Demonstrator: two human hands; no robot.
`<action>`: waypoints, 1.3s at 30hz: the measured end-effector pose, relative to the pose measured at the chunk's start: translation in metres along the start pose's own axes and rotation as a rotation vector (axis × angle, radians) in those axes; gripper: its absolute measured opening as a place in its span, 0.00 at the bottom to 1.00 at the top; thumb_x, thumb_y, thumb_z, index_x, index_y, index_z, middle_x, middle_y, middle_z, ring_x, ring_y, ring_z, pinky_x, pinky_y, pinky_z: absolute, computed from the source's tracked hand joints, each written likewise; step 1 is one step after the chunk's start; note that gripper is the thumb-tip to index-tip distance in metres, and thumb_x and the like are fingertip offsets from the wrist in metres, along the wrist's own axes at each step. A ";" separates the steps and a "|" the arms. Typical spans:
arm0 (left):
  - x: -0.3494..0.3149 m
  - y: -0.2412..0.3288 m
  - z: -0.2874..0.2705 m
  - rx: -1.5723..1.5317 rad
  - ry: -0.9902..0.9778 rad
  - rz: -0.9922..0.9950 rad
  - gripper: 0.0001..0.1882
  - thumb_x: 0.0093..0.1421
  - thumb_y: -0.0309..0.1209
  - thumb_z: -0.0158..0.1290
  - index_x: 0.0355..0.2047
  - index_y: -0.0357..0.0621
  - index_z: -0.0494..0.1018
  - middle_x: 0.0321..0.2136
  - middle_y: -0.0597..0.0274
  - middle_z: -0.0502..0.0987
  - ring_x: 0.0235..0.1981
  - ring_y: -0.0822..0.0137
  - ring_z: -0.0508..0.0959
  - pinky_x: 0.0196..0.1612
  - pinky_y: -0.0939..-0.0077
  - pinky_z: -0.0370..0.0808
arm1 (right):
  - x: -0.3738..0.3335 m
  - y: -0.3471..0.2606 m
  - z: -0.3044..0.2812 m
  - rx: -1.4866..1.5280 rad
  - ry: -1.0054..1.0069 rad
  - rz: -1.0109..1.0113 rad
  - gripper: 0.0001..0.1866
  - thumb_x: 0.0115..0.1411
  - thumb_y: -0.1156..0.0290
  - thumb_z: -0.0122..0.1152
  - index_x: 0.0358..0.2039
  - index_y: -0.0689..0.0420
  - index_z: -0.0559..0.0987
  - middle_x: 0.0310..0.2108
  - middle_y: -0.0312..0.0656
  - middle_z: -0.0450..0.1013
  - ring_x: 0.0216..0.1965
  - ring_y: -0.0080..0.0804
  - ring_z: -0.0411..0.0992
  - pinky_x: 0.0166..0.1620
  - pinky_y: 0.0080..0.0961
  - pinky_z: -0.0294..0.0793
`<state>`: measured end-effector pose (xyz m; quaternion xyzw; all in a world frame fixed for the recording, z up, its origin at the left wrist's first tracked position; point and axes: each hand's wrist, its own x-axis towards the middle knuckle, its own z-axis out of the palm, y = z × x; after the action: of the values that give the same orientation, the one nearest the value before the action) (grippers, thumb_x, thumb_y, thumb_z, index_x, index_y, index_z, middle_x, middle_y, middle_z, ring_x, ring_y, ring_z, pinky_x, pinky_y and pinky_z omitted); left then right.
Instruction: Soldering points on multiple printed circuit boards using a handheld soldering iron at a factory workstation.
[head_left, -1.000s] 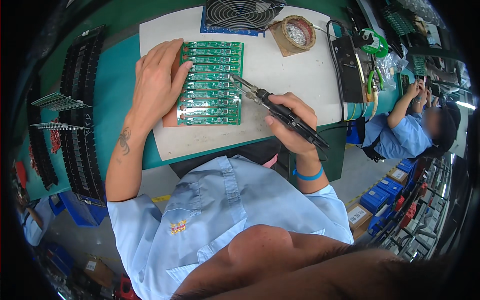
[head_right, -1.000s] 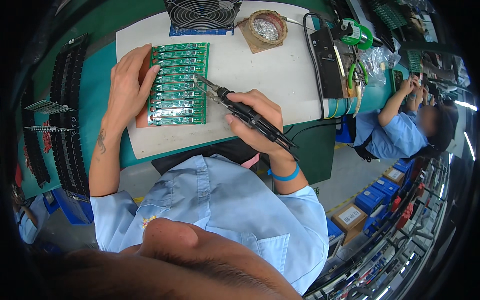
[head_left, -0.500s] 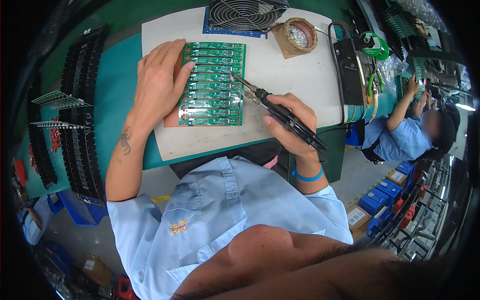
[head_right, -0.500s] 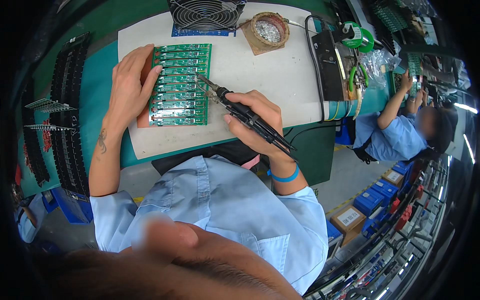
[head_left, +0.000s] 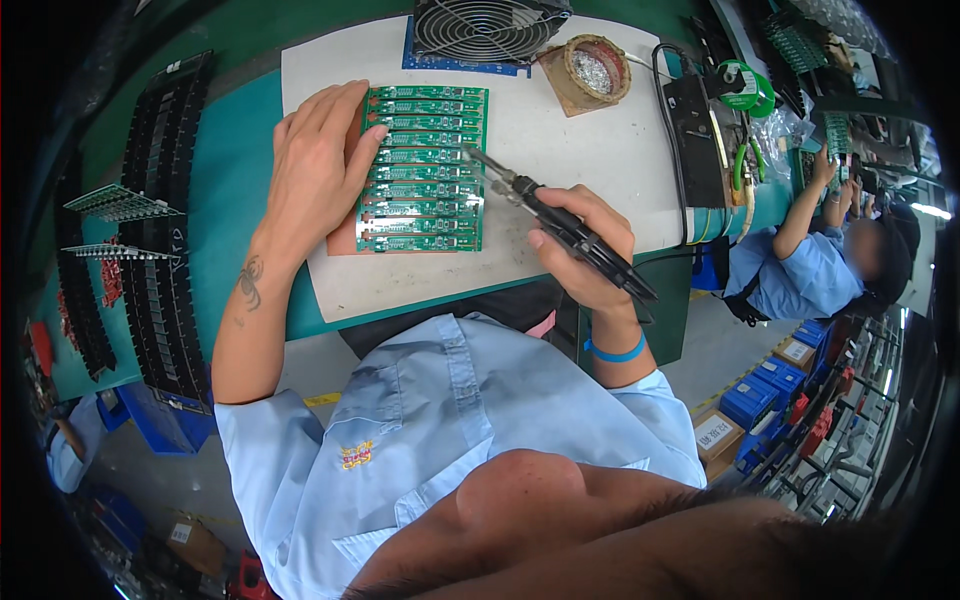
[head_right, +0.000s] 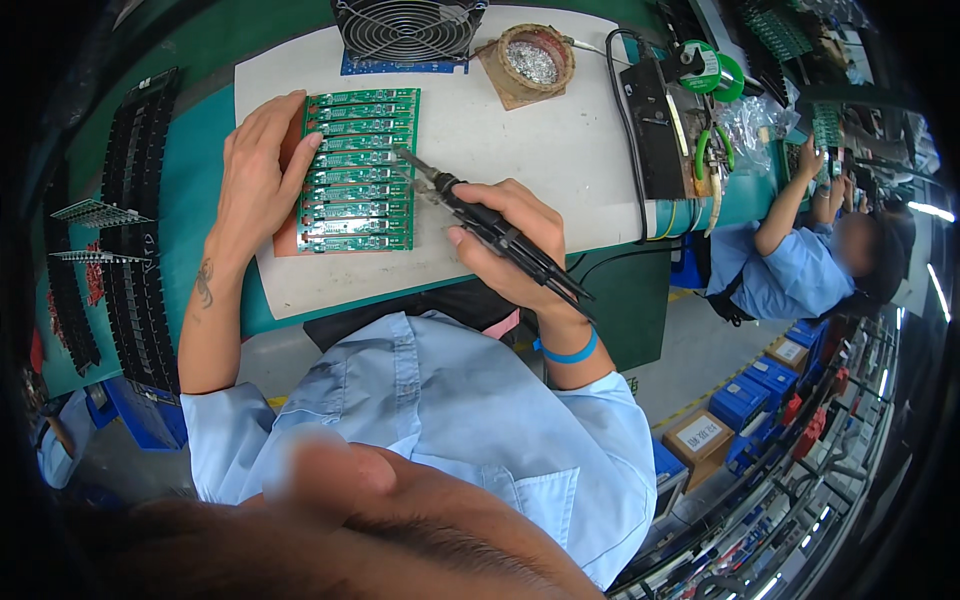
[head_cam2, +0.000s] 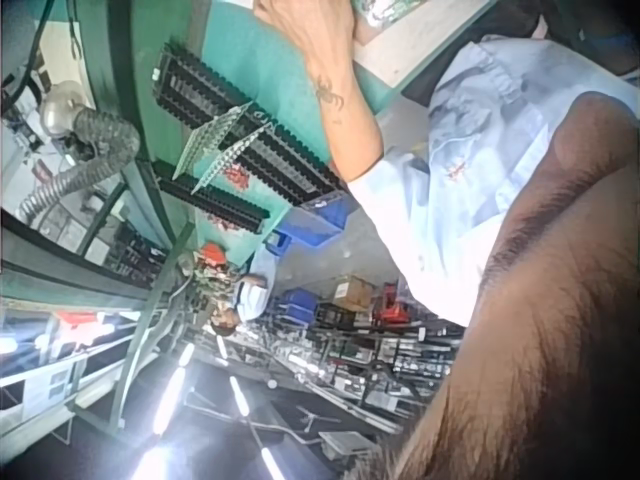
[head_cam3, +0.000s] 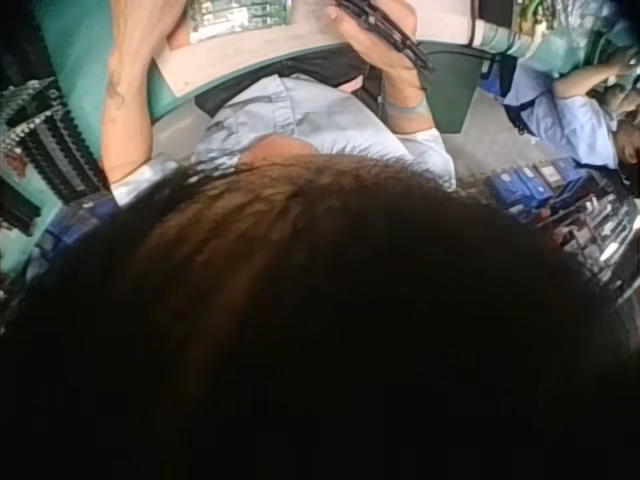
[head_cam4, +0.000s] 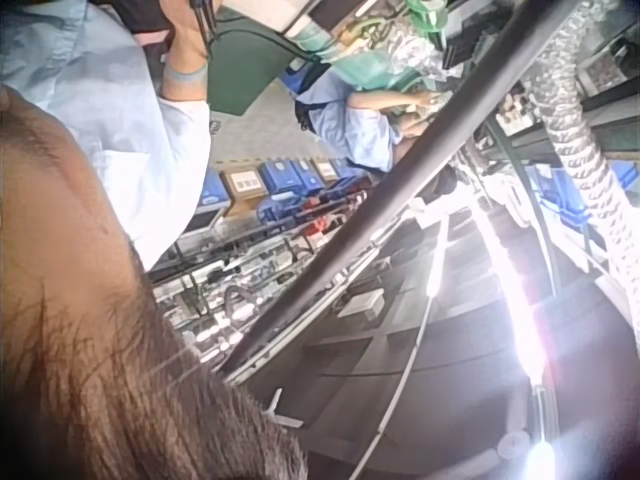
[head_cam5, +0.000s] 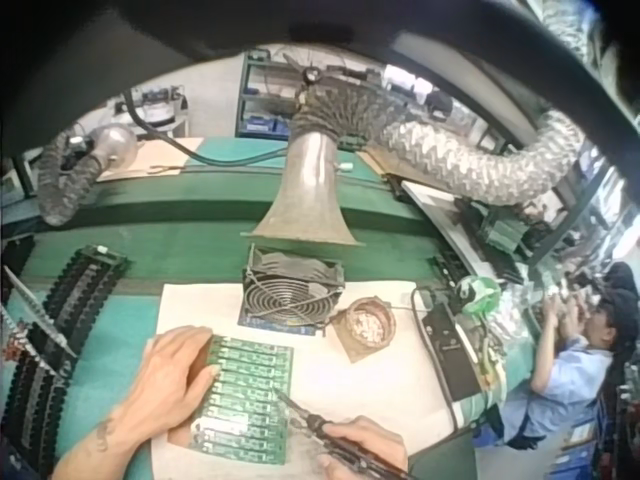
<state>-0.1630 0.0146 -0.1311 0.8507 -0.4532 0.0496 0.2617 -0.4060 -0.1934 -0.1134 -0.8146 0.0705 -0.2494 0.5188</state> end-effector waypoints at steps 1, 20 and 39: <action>0.000 0.000 0.000 0.003 0.002 0.003 0.23 0.69 0.36 0.59 0.62 0.40 0.75 0.57 0.54 0.81 0.62 0.55 0.77 0.65 0.57 0.66 | -0.001 0.000 -0.003 0.000 0.027 0.007 0.23 0.51 0.80 0.73 0.50 0.66 0.83 0.34 0.46 0.79 0.29 0.31 0.71 0.37 0.23 0.70; -0.002 0.006 0.001 -0.103 -0.027 0.071 0.23 0.69 0.34 0.59 0.61 0.39 0.75 0.56 0.53 0.81 0.61 0.55 0.78 0.65 0.57 0.65 | -0.011 -0.003 -0.011 -0.018 0.078 -0.009 0.23 0.52 0.80 0.72 0.51 0.66 0.82 0.34 0.46 0.78 0.32 0.32 0.72 0.39 0.23 0.69; -0.002 0.004 0.001 -0.053 -0.053 0.066 0.23 0.70 0.34 0.58 0.62 0.40 0.75 0.57 0.54 0.81 0.61 0.56 0.77 0.67 0.56 0.64 | -0.012 -0.002 -0.007 -0.010 0.015 0.018 0.22 0.52 0.82 0.71 0.50 0.66 0.83 0.33 0.45 0.79 0.30 0.31 0.72 0.36 0.23 0.69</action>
<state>-0.1675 0.0137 -0.1308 0.8292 -0.4889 0.0237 0.2701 -0.4203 -0.1940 -0.1130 -0.8147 0.0830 -0.2505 0.5163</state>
